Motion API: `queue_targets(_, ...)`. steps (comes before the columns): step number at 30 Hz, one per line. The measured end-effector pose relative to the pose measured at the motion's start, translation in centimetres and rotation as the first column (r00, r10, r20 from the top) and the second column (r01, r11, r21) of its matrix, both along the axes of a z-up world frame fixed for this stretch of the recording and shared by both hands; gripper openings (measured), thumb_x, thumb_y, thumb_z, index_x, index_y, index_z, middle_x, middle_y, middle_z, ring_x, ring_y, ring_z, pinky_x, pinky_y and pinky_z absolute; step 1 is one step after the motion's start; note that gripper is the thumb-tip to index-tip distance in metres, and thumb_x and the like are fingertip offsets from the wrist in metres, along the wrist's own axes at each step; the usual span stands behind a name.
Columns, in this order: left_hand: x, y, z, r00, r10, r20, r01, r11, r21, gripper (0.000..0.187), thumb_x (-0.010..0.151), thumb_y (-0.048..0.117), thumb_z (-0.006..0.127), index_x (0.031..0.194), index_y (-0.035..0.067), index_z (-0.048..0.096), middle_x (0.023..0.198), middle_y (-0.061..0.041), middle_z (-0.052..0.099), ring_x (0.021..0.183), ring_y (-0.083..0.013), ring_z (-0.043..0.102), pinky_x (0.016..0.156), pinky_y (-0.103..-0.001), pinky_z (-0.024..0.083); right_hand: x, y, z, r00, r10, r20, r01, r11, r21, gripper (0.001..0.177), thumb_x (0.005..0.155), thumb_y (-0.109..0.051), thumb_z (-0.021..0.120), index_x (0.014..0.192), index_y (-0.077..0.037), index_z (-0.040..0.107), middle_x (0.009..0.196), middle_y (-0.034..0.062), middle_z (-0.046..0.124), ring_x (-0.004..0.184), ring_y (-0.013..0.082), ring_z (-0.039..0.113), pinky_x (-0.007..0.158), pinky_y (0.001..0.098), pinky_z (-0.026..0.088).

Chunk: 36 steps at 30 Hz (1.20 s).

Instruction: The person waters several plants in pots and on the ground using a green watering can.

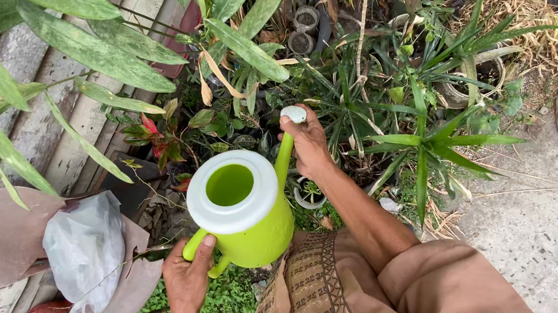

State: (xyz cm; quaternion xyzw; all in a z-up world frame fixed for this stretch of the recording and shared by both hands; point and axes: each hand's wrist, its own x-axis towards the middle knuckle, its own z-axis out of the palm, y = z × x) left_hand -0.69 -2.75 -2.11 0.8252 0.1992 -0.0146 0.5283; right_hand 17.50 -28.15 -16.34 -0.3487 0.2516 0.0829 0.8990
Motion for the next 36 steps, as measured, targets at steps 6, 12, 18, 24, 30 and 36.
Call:
queue_targets(6,-2.0,2.6,-1.1,0.999,-0.007,0.033,0.007,1.0,-0.026,0.024,0.09,0.024,0.077,0.085,0.002,0.069,0.06,-0.001,0.059,0.052,-0.0072,0.049,0.045,-0.025,0.039,-1.9,1.9,-0.2,0.998,-0.018,0.067,0.019,1.0,-0.025,0.068,0.087,-0.023,0.078,0.147,-0.018,0.045,0.109,0.0065,0.063,0.092,0.0193,0.062,0.077,0.0369,0.055)
queue_targets(12,-3.9,4.8,-0.8,0.999,-0.011,0.036,0.012,0.999,-0.043,0.025,0.091,0.025,0.076,0.088,0.001,0.069,0.061,0.0,0.058,0.053,-0.0064,0.049,0.046,-0.025,0.038,-4.2,3.8,0.3,0.997,-0.018,0.078,0.02,0.999,-0.036,0.066,0.088,-0.023,0.079,0.145,-0.017,0.047,0.108,0.0056,0.063,0.088,0.0196,0.062,0.073,0.0377,0.053)
queue_targets(18,-5.3,6.2,-0.1,1.0,0.002,0.03,-0.001,1.0,-0.027,0.026,0.09,0.026,0.077,0.088,0.001,0.071,0.06,0.001,0.057,0.051,-0.0057,0.046,0.044,-0.024,0.035,-6.0,5.5,0.3,1.0,0.014,0.014,-0.014,1.0,0.006,0.07,0.086,-0.023,0.078,0.146,-0.02,0.042,0.108,0.0065,0.063,0.089,0.0216,0.063,0.075,0.0398,0.055)
queue_targets(24,-5.3,5.7,0.8,1.0,0.008,0.027,-0.007,0.999,-0.032,0.027,0.089,0.027,0.077,0.087,0.001,0.071,0.059,0.001,0.056,0.05,-0.0052,0.045,0.043,-0.024,0.034,-6.0,5.4,1.2,0.997,0.062,-0.039,-0.062,0.998,0.004,0.069,0.088,-0.025,0.076,0.147,-0.021,0.041,0.109,0.008,0.064,0.091,0.0233,0.063,0.075,0.0435,0.053)
queue_targets(30,-3.2,3.2,2.2,1.0,-0.009,0.023,0.008,1.0,0.03,0.028,0.09,0.028,0.078,0.083,0.001,0.072,0.057,0.0,0.055,0.05,-0.0056,0.045,0.043,-0.025,0.034,-3.9,3.3,2.0,0.993,0.088,-0.085,-0.09,0.995,-0.029,0.065,0.089,-0.027,0.074,0.146,-0.025,0.044,0.109,0.0058,0.067,0.094,0.0234,0.065,0.081,0.0493,0.051)
queue_targets(36,0.6,-1.5,5.0,0.998,-0.067,0.018,0.065,0.994,0.093,0.032,0.09,0.031,0.077,0.085,0.0,0.074,0.064,-0.001,0.064,0.056,-0.0061,0.052,0.047,-0.026,0.043,-0.7,0.8,0.6,0.986,0.088,-0.141,-0.083,0.996,0.042,0.055,0.089,-0.03,0.076,0.137,-0.028,0.051,0.104,0.0027,0.066,0.093,0.0243,0.065,0.083,0.0543,0.049)
